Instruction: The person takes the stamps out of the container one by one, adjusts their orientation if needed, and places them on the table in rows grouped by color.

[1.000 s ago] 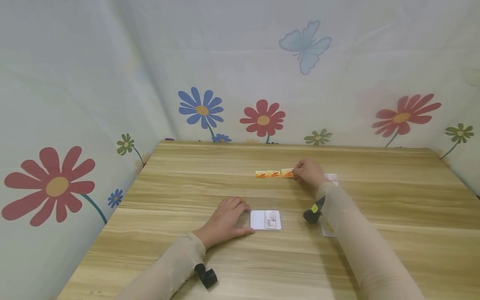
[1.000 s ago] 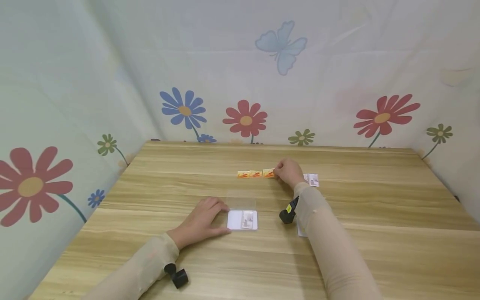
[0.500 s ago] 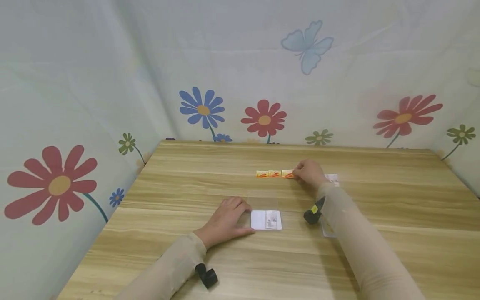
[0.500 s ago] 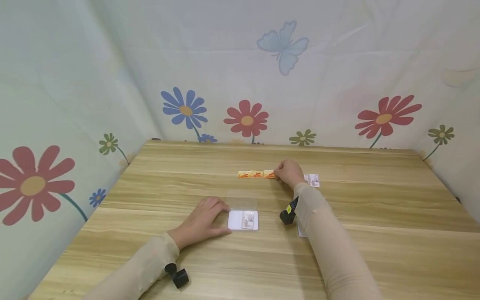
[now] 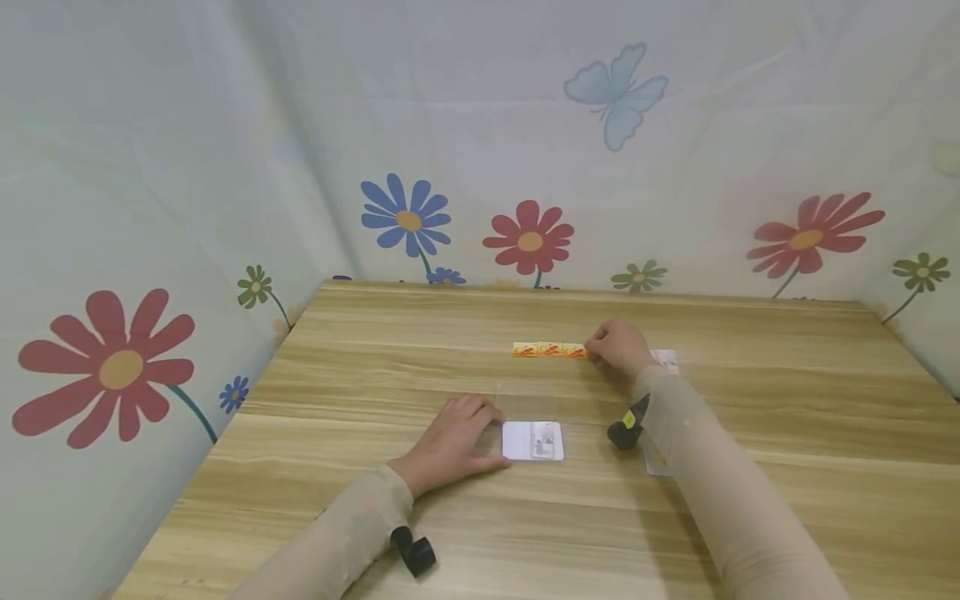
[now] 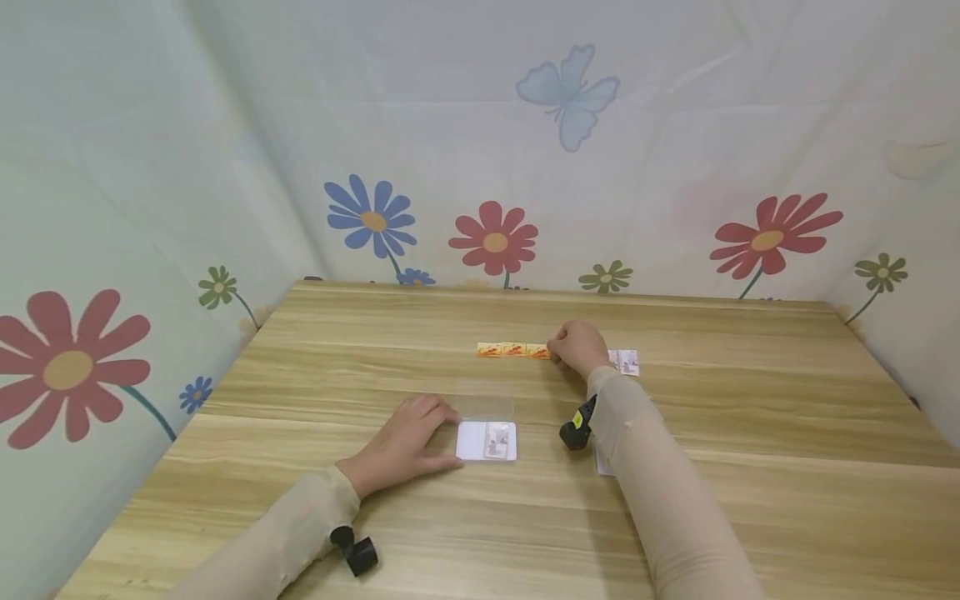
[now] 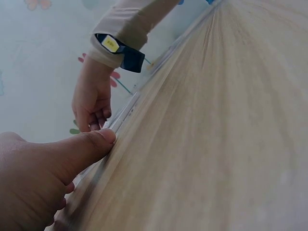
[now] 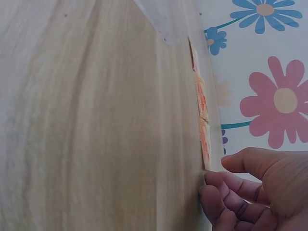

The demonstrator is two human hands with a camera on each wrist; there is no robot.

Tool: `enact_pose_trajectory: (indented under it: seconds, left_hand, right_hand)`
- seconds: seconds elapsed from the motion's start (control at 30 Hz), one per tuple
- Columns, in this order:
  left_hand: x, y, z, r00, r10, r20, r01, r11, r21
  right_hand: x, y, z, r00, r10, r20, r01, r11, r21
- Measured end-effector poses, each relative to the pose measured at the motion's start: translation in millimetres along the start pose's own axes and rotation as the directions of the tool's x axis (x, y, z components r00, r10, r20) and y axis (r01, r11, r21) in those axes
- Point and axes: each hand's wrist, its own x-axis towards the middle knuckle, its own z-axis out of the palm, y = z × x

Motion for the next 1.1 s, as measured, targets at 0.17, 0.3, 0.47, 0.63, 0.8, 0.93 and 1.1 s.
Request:
enact_pose_trajectory:
  seconds: [0.17, 0.3, 0.47, 0.63, 0.8, 0.93, 1.1]
  left_hand:
    - [0.4, -1.0, 1.4, 1.000, -0.001, -0.003, 0.001, 1.000, 0.003]
    - [0.2, -1.8, 1.9, 1.000, -0.002, -0.002, 0.002, 1.000, 0.001]
    - [0.4, -2.3, 2.3, 1.000, -0.002, -0.006, 0.002, 1.000, -0.002]
    - [0.5, -3.1, 3.4, 1.000, 0.005, -0.012, -0.005, 1.000, 0.001]
    - [0.1, -4.0, 3.9, 1.000, 0.007, -0.016, -0.007, 1.000, 0.006]
    - [0.0, -3.7, 3.4, 1.000, 0.006, -0.015, -0.005, 1.000, 0.001]
    - [0.4, -2.3, 2.2, 1.000, 0.012, -0.017, -0.012, 1.000, 0.000]
  right_hand:
    - [-6.0, -1.8, -4.9, 1.000, 0.014, 0.010, -0.015, 1.000, 0.016]
    - [-10.8, -6.0, -10.1, 1.000, 0.008, 0.017, -0.008, 1.000, 0.010]
    - [-10.1, -11.2, -15.8, 1.000, -0.031, 0.001, 0.031, 0.999, -0.011]
    - [-14.1, -15.4, -21.1, 0.998, -0.064, -0.007, 0.064, 0.998, -0.005]
    - [-19.6, -19.1, -24.8, 0.995, -0.102, -0.020, 0.102, 0.995, 0.004]
    - [-25.3, -21.0, -27.3, 0.989, -0.144, -0.045, 0.145, 0.989, 0.020]
    - [-35.2, -23.3, -30.9, 0.976, -0.202, -0.086, 0.206, 0.978, 0.035]
